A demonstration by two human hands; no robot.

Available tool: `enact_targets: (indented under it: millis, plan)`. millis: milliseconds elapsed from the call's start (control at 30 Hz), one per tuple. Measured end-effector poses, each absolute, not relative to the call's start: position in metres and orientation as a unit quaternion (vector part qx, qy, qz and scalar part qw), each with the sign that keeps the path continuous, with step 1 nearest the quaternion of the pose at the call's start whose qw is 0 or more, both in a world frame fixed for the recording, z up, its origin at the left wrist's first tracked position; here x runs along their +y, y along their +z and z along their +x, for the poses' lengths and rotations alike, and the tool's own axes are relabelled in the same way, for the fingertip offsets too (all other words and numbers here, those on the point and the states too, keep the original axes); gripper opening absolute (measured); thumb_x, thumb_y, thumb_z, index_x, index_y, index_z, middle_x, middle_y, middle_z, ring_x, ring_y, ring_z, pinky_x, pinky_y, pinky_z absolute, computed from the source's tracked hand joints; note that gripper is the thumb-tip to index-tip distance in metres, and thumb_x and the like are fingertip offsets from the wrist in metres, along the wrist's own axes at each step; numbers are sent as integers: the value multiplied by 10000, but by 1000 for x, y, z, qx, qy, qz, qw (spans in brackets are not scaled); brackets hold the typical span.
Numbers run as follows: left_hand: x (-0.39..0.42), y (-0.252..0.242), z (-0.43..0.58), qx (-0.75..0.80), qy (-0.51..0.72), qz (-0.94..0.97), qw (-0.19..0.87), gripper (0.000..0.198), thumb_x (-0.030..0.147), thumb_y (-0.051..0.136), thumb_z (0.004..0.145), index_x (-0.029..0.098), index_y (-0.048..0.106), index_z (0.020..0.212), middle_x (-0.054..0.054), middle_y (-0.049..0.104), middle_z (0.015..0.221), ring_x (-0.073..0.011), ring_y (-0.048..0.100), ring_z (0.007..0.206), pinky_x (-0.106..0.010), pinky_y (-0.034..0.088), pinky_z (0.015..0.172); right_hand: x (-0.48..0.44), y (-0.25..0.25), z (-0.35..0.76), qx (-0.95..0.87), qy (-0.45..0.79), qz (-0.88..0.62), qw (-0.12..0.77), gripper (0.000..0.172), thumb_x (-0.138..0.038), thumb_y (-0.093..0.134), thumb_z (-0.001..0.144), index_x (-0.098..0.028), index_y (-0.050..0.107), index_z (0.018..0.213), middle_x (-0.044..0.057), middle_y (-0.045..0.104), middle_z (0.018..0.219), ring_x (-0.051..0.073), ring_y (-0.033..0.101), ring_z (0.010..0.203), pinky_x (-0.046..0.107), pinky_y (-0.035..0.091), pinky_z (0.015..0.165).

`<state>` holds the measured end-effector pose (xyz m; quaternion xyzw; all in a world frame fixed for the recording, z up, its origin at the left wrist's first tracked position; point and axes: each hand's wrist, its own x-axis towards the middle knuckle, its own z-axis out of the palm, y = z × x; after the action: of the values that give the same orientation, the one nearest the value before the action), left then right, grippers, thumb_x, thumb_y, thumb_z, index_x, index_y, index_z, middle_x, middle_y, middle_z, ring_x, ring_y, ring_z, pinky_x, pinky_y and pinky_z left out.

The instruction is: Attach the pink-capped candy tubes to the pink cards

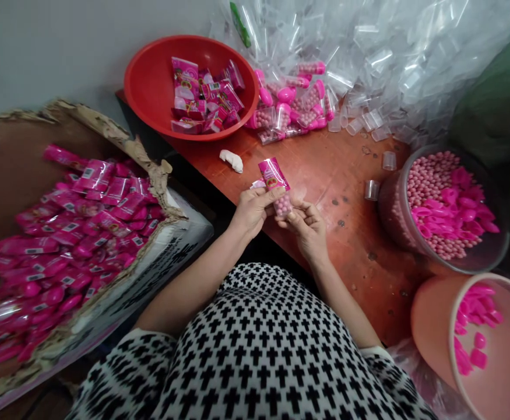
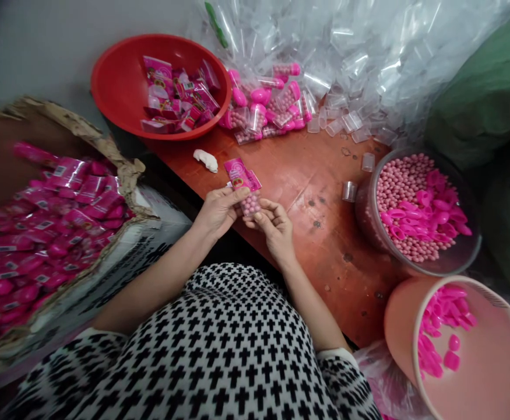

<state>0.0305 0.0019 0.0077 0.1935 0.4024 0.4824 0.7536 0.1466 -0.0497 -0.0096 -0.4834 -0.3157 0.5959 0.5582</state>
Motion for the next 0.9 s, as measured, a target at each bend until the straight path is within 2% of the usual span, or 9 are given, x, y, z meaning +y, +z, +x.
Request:
enact_targets:
  millis: [67, 200, 300, 400, 500, 567, 667, 767, 900]
  plan:
    - [-1, 5, 33, 399, 467, 187, 767, 266, 269, 860, 561, 84, 679, 624, -50, 664, 614, -99, 593, 543, -225, 506, 571, -49, -12, 148, -302, 589, -490, 567, 360, -380, 797, 678, -239, 598, 942, -28, 724, 804, 124, 705, 658, 294, 622, 699]
    - [-12, 0, 38, 376, 457, 171, 788, 273, 261, 871, 545, 81, 679, 619, -28, 644, 590, -81, 572, 525, -203, 489, 541, -40, -12, 147, -283, 572, -499, 586, 336, -365, 814, 650, -222, 566, 828, -56, 688, 656, 108, 673, 545, 229, 589, 564]
    - [-20, 9, 28, 364, 468, 173, 787, 254, 252, 860, 579, 86, 682, 652, -55, 683, 657, -118, 629, 588, -244, 527, 611, -31, -7, 145, -319, 580, -501, 557, 349, -360, 816, 645, -219, 549, 820, -73, 661, 598, 96, 636, 483, 191, 529, 473]
    - [-24, 28, -1, 384, 580, 147, 703, 231, 289, 834, 636, 134, 672, 692, -70, 737, 814, -177, 704, 809, -292, 551, 806, -23, 1, 148, -377, 599, -485, 514, 375, -413, 814, 636, -213, 555, 819, -62, 656, 592, 101, 620, 470, 194, 495, 441]
    - [-21, 38, -38, 429, 701, 116, 557, 386, 587, 647, 765, 216, 688, 865, -31, 743, 963, -180, 686, 991, -275, 528, 902, -14, 5, 158, -400, 578, -496, 509, 348, -460, 774, 682, -204, 564, 792, -36, 673, 619, 97, 610, 468, 198, 480, 435]
    - [-14, 30, -51, 471, 713, 160, 494, 496, 677, 564, 770, 252, 679, 999, -32, 729, 1070, -182, 657, 1079, -270, 505, 947, -10, 3, 166, -398, 549, -522, 518, 333, -469, 749, 712, -198, 565, 771, -32, 672, 616, 85, 597, 458, 187, 468, 427]
    - [3, 0, -46, 537, 619, 386, 424, 526, 607, 621, 776, 258, 644, 1169, -69, 675, 1226, -225, 627, 1147, -367, 464, 1023, -8, -2, 172, -389, 529, -552, 514, 369, -505, 745, 701, -192, 556, 750, -38, 661, 591, 76, 581, 432, 176, 451, 409]
    - [23, -32, -22, 543, 428, 658, 299, 477, 485, 640, 816, 196, 652, 1196, -119, 584, 1359, -281, 484, 1318, -461, 310, 1145, -11, -6, 171, -388, 532, -564, 498, 403, -532, 752, 674, -192, 542, 725, -39, 660, 579, 78, 575, 421, 179, 448, 401]
    - [40, -56, -1, 537, 299, 766, 189, 329, 350, 591, 875, 200, 681, 1153, -111, 586, 1357, -310, 399, 1379, -543, 221, 1169, -15, -8, 169, -392, 530, -574, 487, 390, -525, 745, 685, -197, 537, 712, -40, 658, 576, 75, 560, 414, 179, 436, 399]
